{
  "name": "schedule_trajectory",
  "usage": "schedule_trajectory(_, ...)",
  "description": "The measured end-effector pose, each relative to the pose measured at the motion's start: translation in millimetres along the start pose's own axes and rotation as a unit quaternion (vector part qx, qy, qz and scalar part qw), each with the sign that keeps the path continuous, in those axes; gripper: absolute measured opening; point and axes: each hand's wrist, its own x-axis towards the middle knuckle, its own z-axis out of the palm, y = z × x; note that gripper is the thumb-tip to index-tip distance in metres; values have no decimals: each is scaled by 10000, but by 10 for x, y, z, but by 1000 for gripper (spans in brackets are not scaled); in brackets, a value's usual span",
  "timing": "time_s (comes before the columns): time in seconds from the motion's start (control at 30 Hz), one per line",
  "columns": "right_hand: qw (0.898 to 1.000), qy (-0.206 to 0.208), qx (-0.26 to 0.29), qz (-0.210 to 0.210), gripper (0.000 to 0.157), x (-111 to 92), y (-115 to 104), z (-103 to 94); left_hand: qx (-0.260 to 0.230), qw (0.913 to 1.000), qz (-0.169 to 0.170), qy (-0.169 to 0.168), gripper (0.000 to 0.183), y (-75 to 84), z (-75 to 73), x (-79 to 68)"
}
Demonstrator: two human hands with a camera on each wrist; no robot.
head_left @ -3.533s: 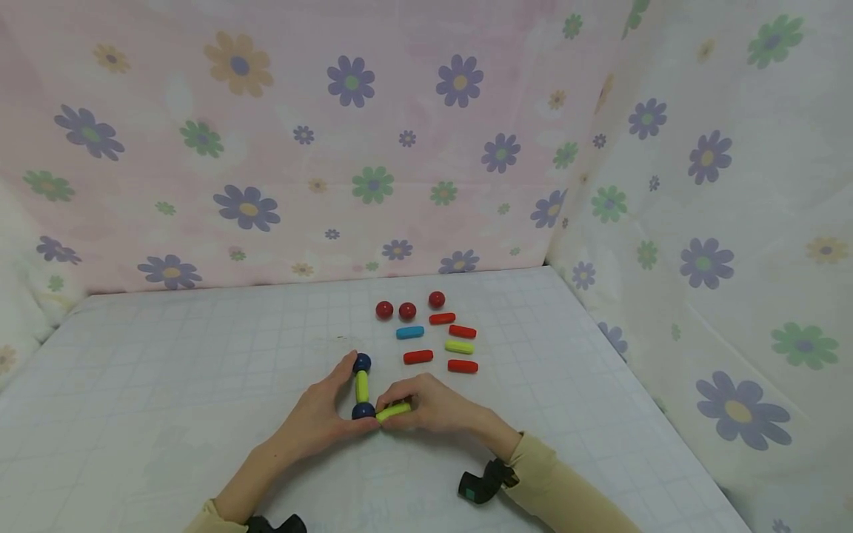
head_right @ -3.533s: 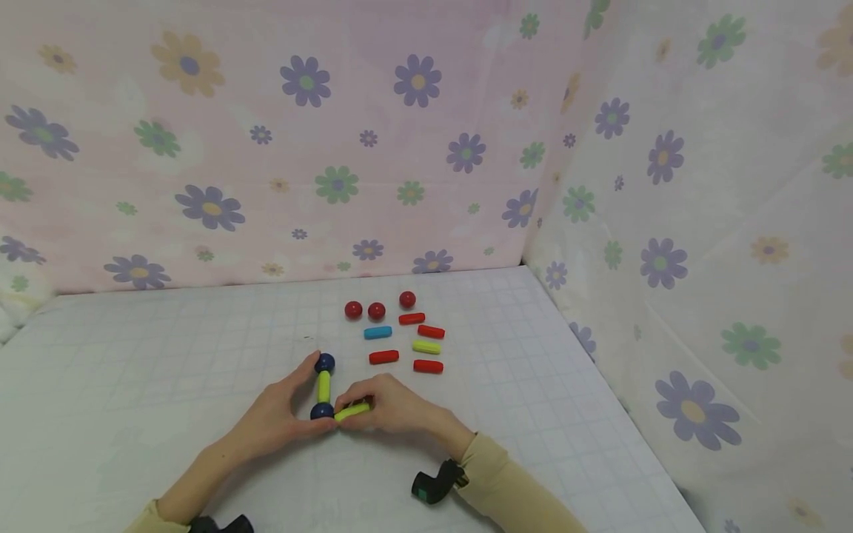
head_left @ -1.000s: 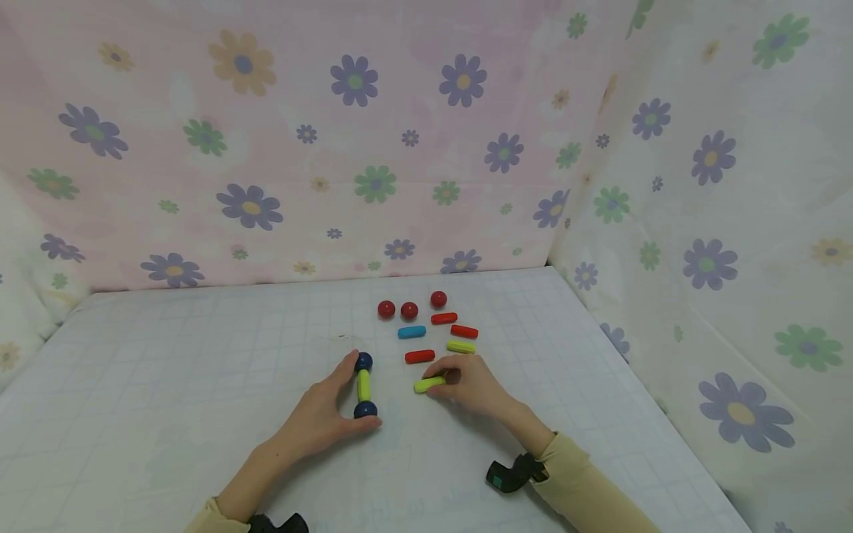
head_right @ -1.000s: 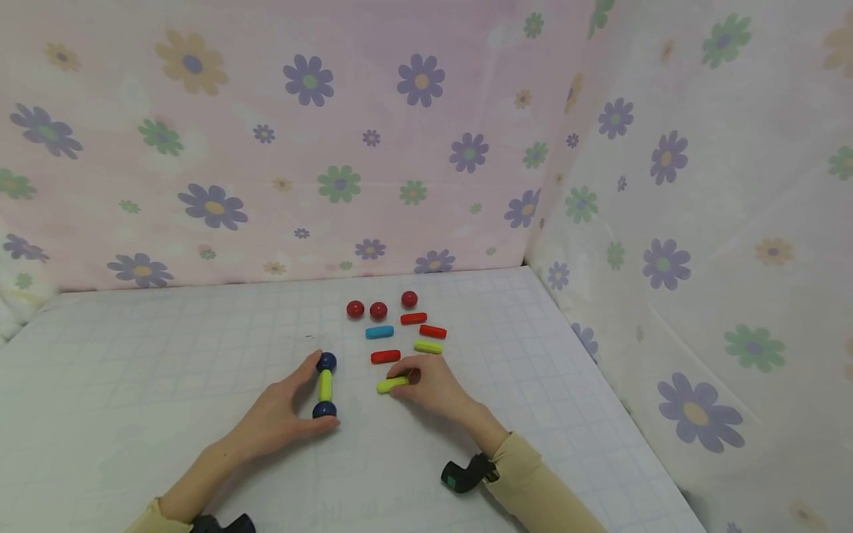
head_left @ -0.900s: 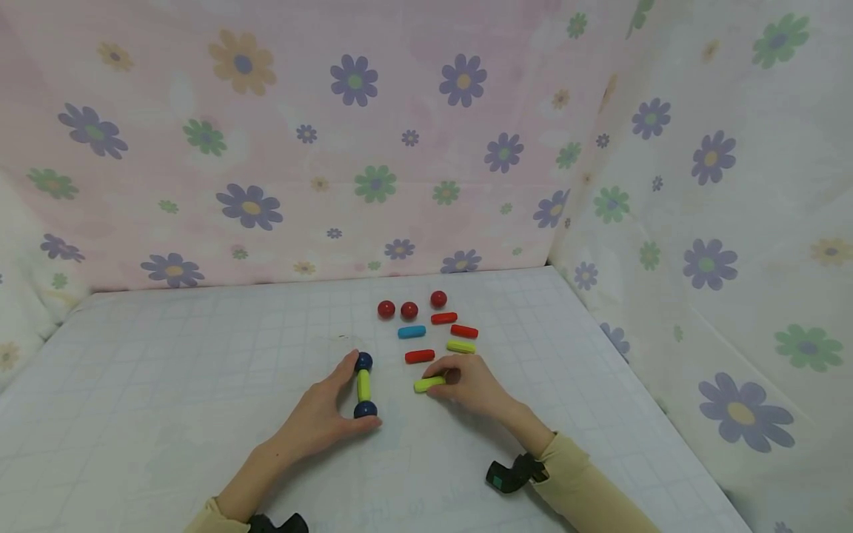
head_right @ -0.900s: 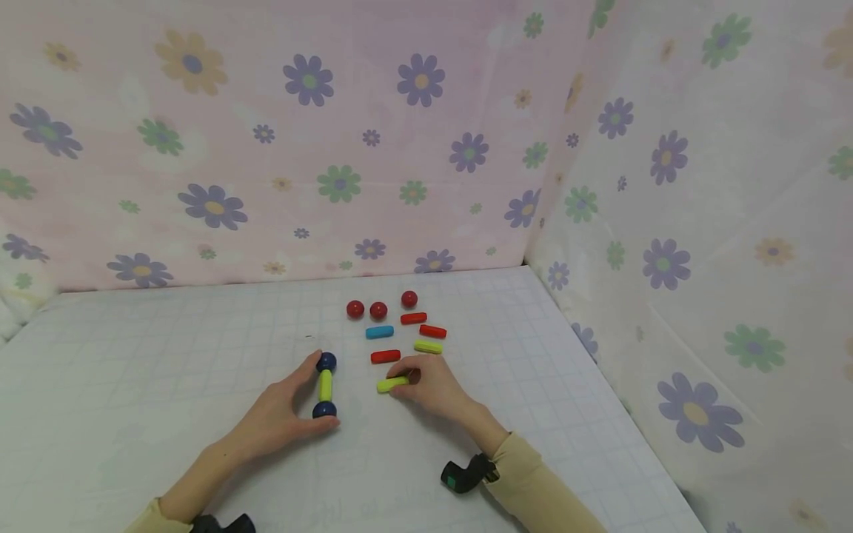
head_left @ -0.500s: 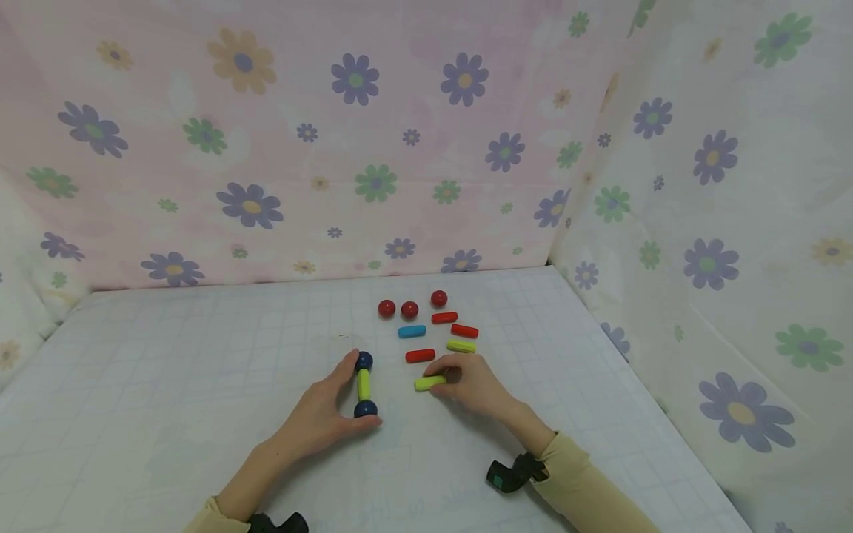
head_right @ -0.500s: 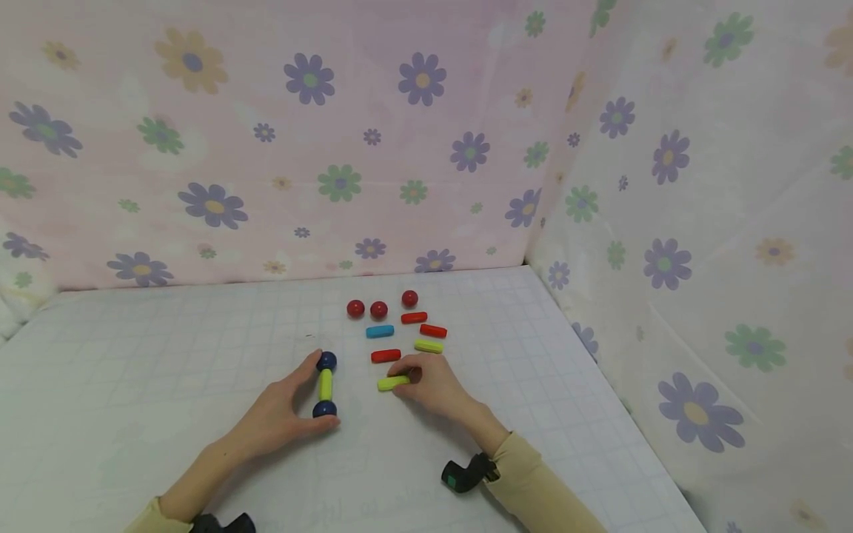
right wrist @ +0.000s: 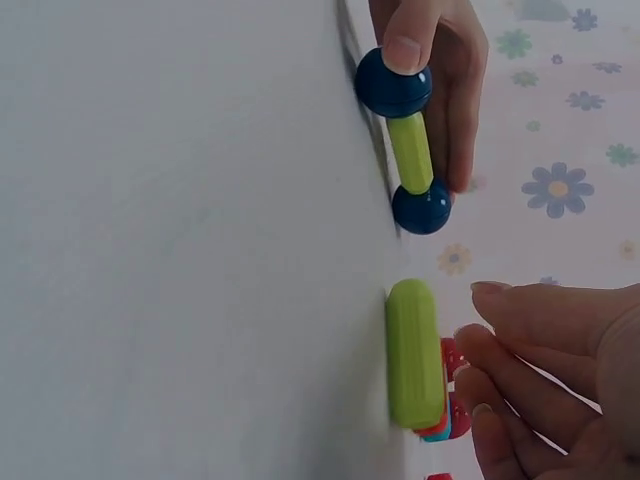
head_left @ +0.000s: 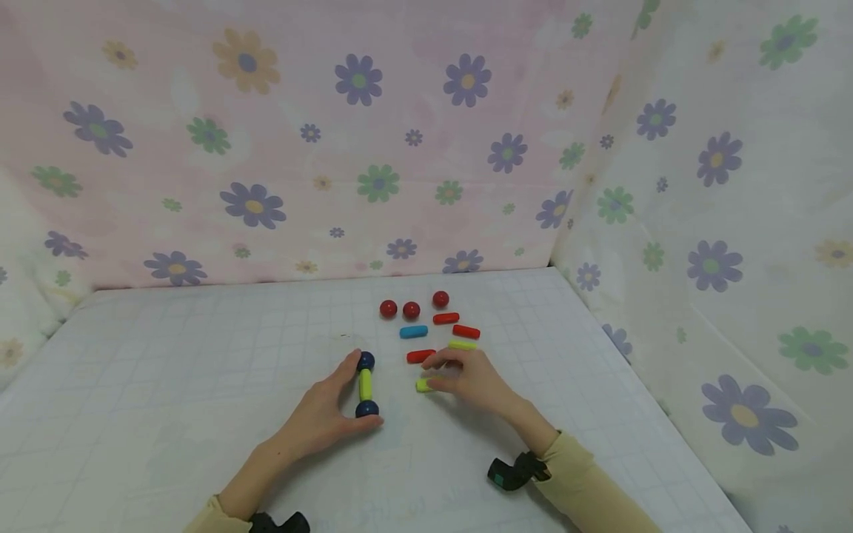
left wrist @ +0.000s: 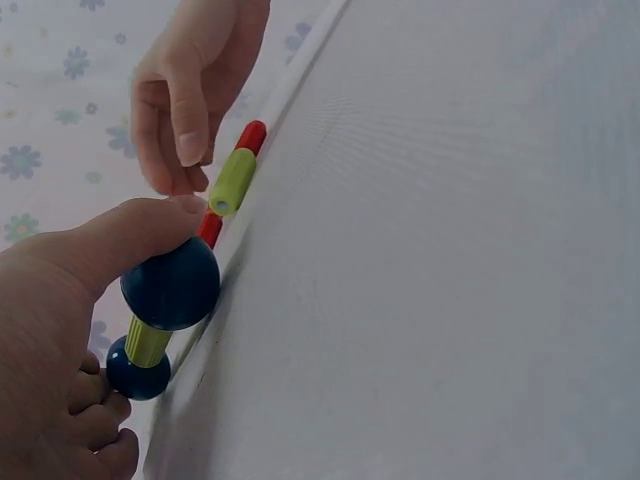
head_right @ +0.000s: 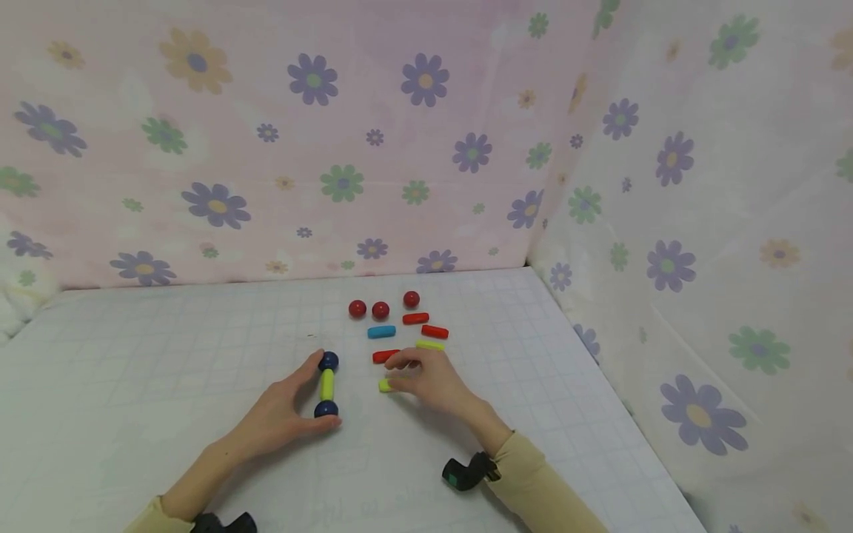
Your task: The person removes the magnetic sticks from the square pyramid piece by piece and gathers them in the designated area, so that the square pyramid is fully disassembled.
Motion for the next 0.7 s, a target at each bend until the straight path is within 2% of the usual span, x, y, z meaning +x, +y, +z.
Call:
schedule_trajectory(0.27, 9995, 40, 294, -143, 34, 250, -267, 140, -85, 10000, -30, -1, 111, 3, 17, -3)
schedule_trajectory(0.4, 9996, -154, 237, -84, 37, 385, -361, 275, -156, 9998, 77, 34, 110, 1, 15, -17)
schedule_trajectory(0.53, 9992, -346, 180, -31, 42, 462, -377, 405, -203, 9994, 289, 49, 108, 4, 2, -33)
schedule_trajectory(0.7, 9987, -459, 210, 94, 46, 465, -344, 499, -246, 9986, 452, -75, 105, 30, -1, -42)
